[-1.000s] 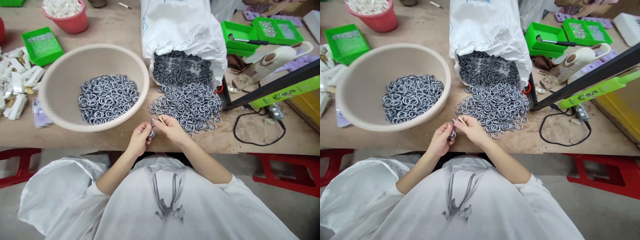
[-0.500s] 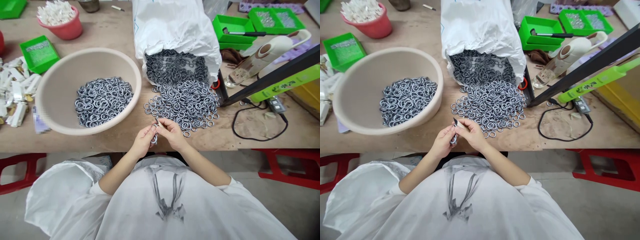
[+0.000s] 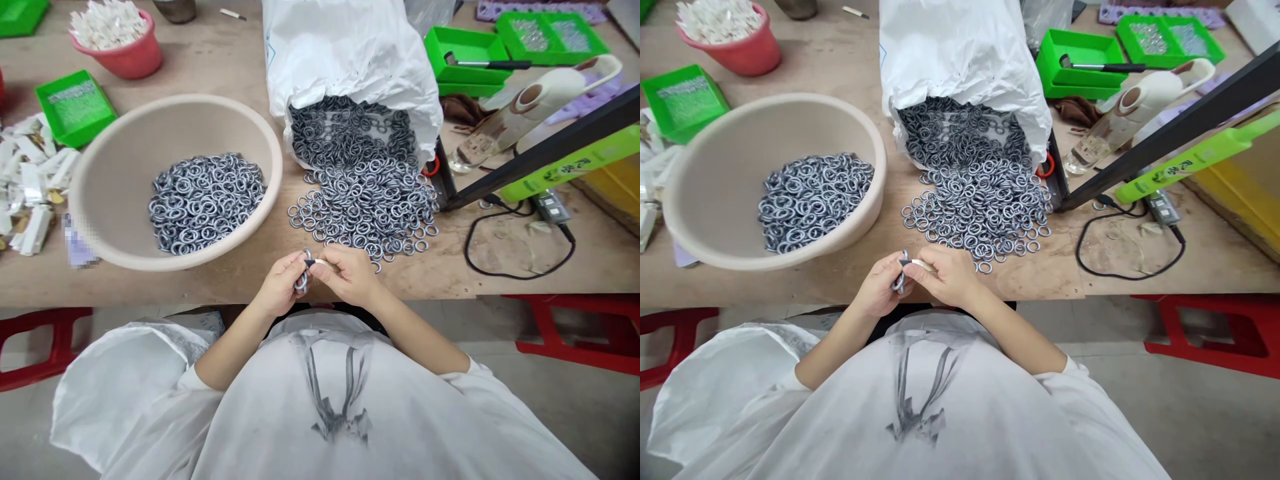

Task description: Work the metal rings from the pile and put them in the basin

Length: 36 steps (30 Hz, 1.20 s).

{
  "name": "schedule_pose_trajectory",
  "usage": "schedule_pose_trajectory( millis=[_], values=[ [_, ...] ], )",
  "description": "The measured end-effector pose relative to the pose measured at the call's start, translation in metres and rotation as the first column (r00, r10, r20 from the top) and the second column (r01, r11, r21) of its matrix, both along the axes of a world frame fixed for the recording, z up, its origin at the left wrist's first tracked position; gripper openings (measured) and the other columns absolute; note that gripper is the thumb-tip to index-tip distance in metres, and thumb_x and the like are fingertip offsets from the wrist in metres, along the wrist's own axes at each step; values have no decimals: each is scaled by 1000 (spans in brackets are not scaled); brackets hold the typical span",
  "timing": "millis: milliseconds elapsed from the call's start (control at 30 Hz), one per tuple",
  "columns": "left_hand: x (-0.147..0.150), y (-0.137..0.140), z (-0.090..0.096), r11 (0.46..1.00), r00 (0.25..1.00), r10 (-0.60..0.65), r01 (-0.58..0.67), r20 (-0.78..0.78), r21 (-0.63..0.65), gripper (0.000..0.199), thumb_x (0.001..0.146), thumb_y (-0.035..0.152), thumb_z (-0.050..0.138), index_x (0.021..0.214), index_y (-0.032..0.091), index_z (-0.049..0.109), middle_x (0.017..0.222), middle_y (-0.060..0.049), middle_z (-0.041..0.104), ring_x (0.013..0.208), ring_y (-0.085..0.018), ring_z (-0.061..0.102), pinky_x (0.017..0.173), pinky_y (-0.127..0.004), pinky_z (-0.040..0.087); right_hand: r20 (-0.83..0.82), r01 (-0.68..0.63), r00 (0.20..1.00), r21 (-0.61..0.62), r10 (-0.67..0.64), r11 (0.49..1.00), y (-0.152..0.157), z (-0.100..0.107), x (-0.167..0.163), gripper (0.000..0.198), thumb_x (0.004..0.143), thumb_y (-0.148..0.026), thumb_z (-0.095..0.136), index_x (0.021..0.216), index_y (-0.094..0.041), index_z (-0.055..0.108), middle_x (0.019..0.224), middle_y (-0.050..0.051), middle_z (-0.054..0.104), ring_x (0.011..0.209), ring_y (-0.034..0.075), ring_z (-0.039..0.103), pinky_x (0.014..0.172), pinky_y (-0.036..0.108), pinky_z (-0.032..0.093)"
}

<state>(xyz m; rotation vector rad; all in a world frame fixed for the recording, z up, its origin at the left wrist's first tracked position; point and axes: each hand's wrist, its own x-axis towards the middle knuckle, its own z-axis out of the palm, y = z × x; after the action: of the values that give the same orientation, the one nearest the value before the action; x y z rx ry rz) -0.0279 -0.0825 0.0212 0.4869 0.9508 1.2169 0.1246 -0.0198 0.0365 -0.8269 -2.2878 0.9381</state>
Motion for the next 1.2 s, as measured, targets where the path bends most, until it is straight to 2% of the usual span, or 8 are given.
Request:
schedule_pose_trajectory(
  millis=[233,333,467,567,700,867,1000,1200],
  values=[
    [-7,-14,-1,950,949,-279,295,-147,101,45,83,53,66,64,13,57,50,2,45,42,-5,36,40,-18,27,57,179,983,-162,-172,970,20,-16,-2,46,96,-52,43,66,-19,55,57,-3,48,57,12,46,59,25,30],
    [-14,-13,-2,993,992,-115,116,-53,30,38,80,50,69,69,15,58,51,4,45,40,-5,35,38,-17,28,116,233,968,-106,-221,967,24,-22,-2,39,95,-52,47,85,-19,65,70,0,60,67,14,55,63,26,35],
    [-27,-7,-4,997,997,38,-34,68,-67,24,76,36,72,86,16,63,54,6,43,42,-7,38,36,-16,31,411,277,854,163,-321,947,27,-24,-9,32,90,-46,59,108,-21,68,102,7,69,86,21,62,68,28,37],
    [-33,-6,-6,994,982,76,-60,176,-95,18,75,31,66,87,18,62,54,5,40,45,-9,42,35,-17,36,567,236,746,266,-349,935,33,-27,-18,26,92,-40,58,106,-21,69,105,10,69,82,23,63,64,30,36],
    [-36,-6,-8,981,955,128,-83,268,-173,17,71,26,61,86,19,60,59,3,46,57,-14,55,38,-17,44,535,245,774,243,-340,939,44,-31,-22,22,91,-38,59,95,-20,71,98,12,70,79,23,62,61,30,34],
    [-35,0,-7,949,949,217,-150,229,-278,24,67,15,61,90,20,59,78,1,60,56,-10,58,34,-14,39,172,337,935,-148,-311,930,50,-33,-12,25,85,-42,65,82,-18,69,74,2,63,66,16,53,61,28,35],
    [-25,8,-6,961,955,214,-167,206,-220,11,69,22,62,75,16,56,77,0,59,53,-9,55,31,-14,32,-163,123,951,-578,-262,807,35,-30,-11,35,78,-52,69,80,-18,66,63,-4,55,51,9,38,50,24,31],
    [3,11,-1,979,981,191,-189,19,-82,40,72,50,76,83,16,57,71,3,54,47,-4,46,32,-12,25,-297,0,908,-705,-295,710,8,-25,-16,37,71,-52,78,81,-19,64,72,-2,60,53,9,44,47,23,35]
  ],
)
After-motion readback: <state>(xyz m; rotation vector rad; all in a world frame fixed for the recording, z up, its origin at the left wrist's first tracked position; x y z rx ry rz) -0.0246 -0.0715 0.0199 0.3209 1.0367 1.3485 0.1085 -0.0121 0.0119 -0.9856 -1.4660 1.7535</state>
